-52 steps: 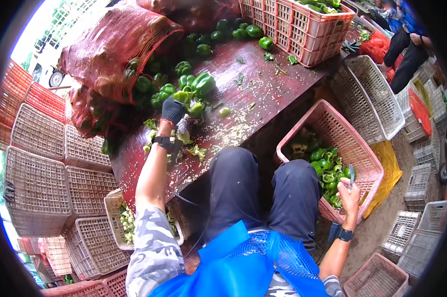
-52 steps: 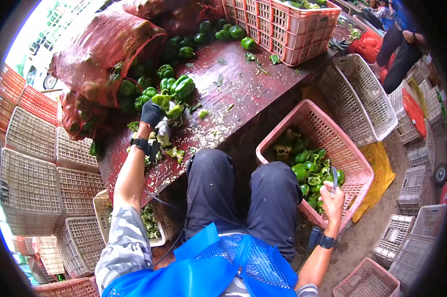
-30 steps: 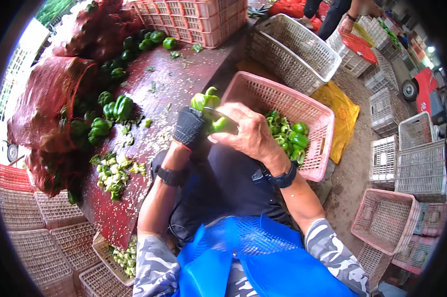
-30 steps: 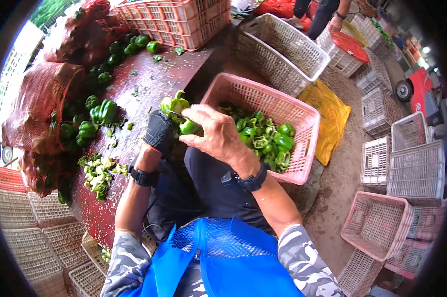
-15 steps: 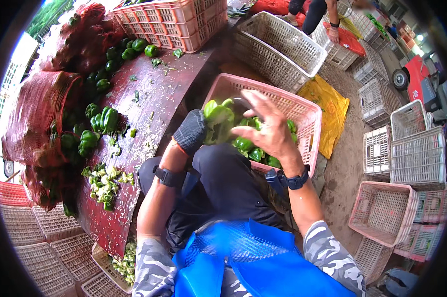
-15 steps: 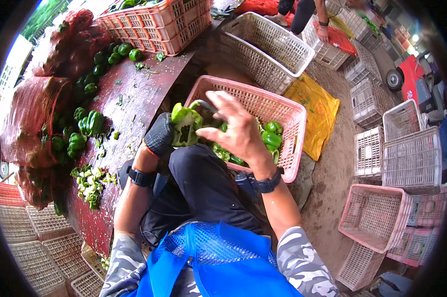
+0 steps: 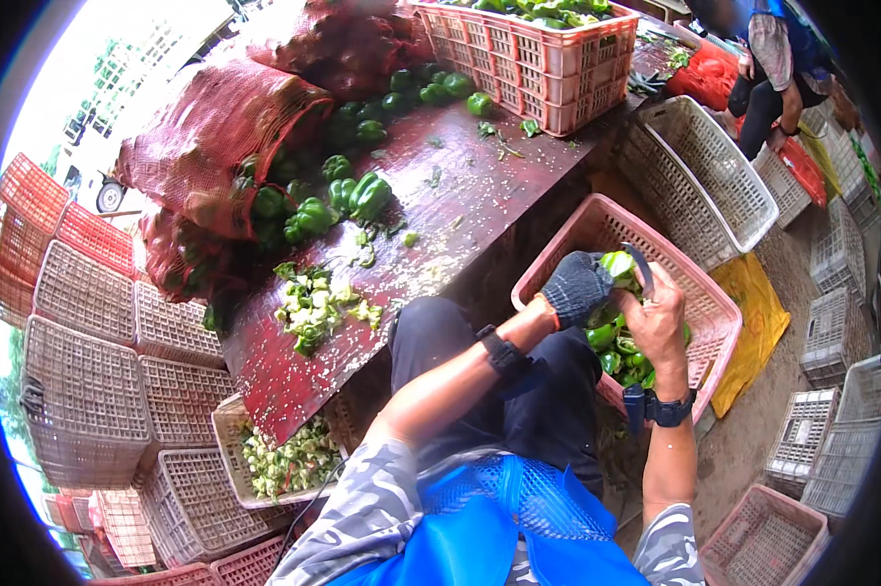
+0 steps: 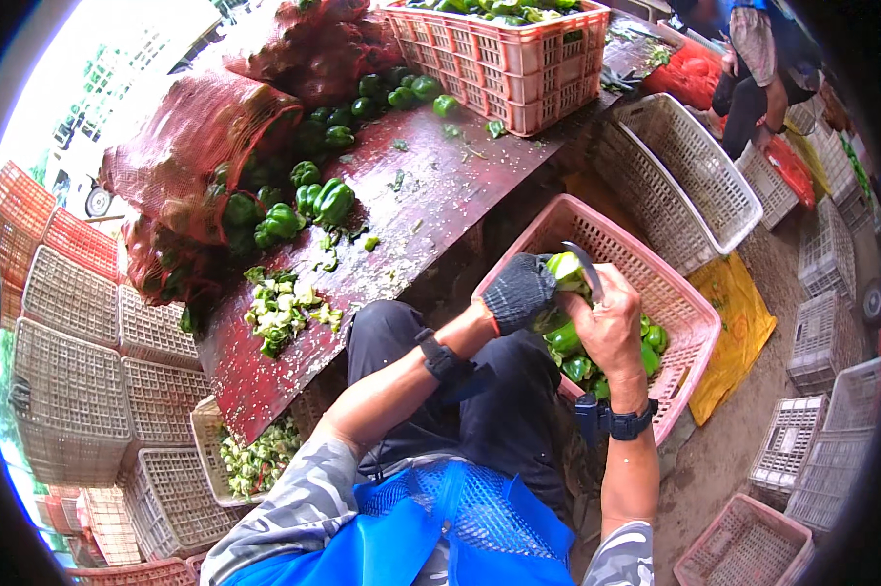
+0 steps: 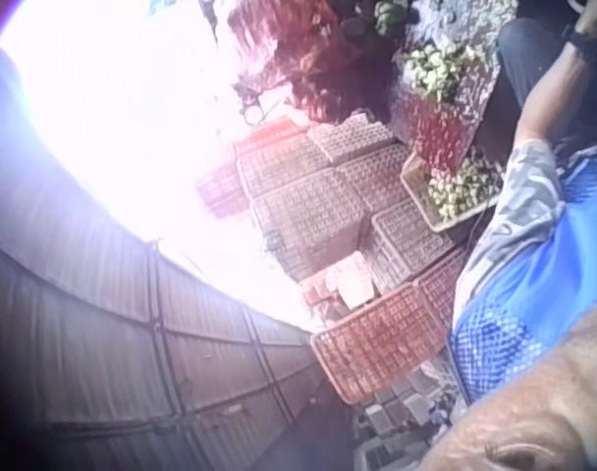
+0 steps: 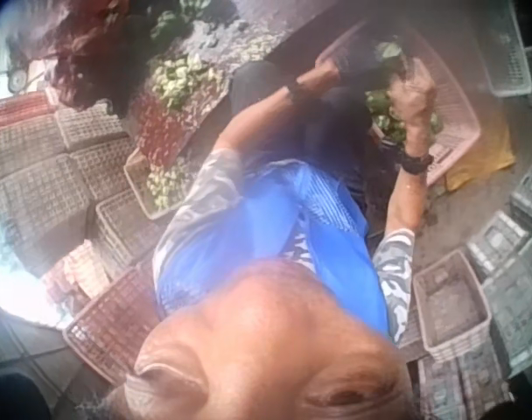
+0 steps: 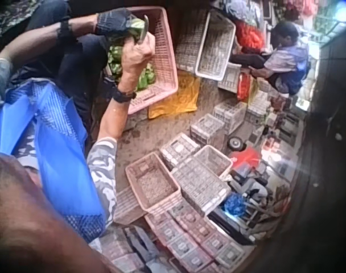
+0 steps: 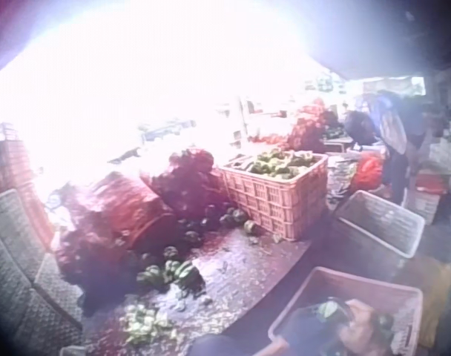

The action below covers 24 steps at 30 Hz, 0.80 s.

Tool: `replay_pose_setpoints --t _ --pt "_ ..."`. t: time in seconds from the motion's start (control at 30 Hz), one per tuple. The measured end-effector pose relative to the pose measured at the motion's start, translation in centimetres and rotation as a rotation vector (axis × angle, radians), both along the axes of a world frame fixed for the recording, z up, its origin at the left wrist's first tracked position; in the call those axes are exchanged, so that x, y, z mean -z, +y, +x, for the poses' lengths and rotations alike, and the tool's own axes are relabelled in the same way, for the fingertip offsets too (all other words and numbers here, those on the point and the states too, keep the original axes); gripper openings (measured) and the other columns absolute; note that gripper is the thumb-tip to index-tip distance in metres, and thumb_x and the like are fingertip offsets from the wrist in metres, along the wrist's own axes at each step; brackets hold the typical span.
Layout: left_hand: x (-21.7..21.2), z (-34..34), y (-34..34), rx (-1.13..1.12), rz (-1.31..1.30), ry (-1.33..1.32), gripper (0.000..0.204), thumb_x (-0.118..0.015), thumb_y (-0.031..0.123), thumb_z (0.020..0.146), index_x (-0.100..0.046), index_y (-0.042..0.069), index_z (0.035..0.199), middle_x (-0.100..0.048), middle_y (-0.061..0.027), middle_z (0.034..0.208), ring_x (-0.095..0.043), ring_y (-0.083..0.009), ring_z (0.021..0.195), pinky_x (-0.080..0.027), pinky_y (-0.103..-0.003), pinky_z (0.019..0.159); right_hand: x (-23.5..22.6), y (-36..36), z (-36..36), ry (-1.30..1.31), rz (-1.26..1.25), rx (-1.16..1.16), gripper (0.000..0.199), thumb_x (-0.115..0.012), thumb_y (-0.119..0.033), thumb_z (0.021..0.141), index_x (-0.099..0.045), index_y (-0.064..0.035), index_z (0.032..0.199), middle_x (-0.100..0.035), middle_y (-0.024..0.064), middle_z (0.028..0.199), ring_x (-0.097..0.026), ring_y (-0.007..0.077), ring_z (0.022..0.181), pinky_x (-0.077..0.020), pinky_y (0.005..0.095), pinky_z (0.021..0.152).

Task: Sort and trim stems or damaged parts from green bell peppers using a knife.

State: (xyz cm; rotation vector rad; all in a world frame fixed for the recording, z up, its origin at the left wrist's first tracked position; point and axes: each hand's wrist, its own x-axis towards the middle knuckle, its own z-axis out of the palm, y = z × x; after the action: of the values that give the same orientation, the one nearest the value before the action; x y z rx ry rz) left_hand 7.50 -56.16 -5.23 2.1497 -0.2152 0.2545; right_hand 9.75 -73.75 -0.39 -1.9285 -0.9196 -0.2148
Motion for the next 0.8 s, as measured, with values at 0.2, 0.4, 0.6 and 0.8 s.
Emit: replay_pose_setpoints --t 0.2,0.4,0.6,0.8 --pt "1.9 1.7 -2.5 -0.176 0.612 -0.282 0.017 -0.065 0.02 0.077 -0.071 0.005 0.078 -0.069 -0.0164 0.072 -0.069 -0.0341 0.067 -0.053 -0.046 0.059 2.4 -0.1 0.6 -0.129 0.068 0.155 0.033 -0.069 0.002 0.08 -0.069 0.0027 0.113 -0.069 0.0183 0.098 -0.07 0.0348 0.089 -0.055 0.039 0.079" --pt "2.3 2.3 -3.5 -0.028 0.776 -0.103 0.014 -0.065 0.021 0.078 -0.074 0.011 0.08 -0.07 -0.013 0.071 -0.07 -0.0306 0.068 -0.053 -0.045 0.06 5.0 -0.6 0.5 -0.156 0.172 0.326 0.025 -0.072 0.0 0.081 -0.071 -0.0004 0.106 -0.069 0.0159 0.092 -0.07 0.0328 0.082 -0.0557 0.0384 0.075" --pt "2.0 1.8 -5.3 -0.152 0.805 -0.13 0.015 -0.07 0.024 0.078 -0.073 0.01 0.081 -0.07 -0.0141 0.072 -0.069 -0.0321 0.067 -0.052 -0.044 0.062 5.2 -2.2 1.9 0.177 0.39 0.414 0.039 -0.078 -0.008 0.087 -0.068 0.0008 0.124 -0.076 0.0101 0.099 -0.072 0.0151 0.089 -0.0562 0.0318 0.081" --pt "1.7 2.4 -7.4 -0.034 0.757 -0.236 0.013 -0.062 0.015 0.082 -0.07 0.004 0.08 -0.068 -0.0177 0.074 -0.068 -0.0361 0.07 -0.05 -0.048 0.061 7.4 -5.5 2.6 0.261 0.361 0.561 0.045 -0.08 -0.013 0.087 -0.066 0.0016 0.127 -0.077 0.0072 0.09 -0.069 0.0103 0.08 -0.0557 0.029 0.075"
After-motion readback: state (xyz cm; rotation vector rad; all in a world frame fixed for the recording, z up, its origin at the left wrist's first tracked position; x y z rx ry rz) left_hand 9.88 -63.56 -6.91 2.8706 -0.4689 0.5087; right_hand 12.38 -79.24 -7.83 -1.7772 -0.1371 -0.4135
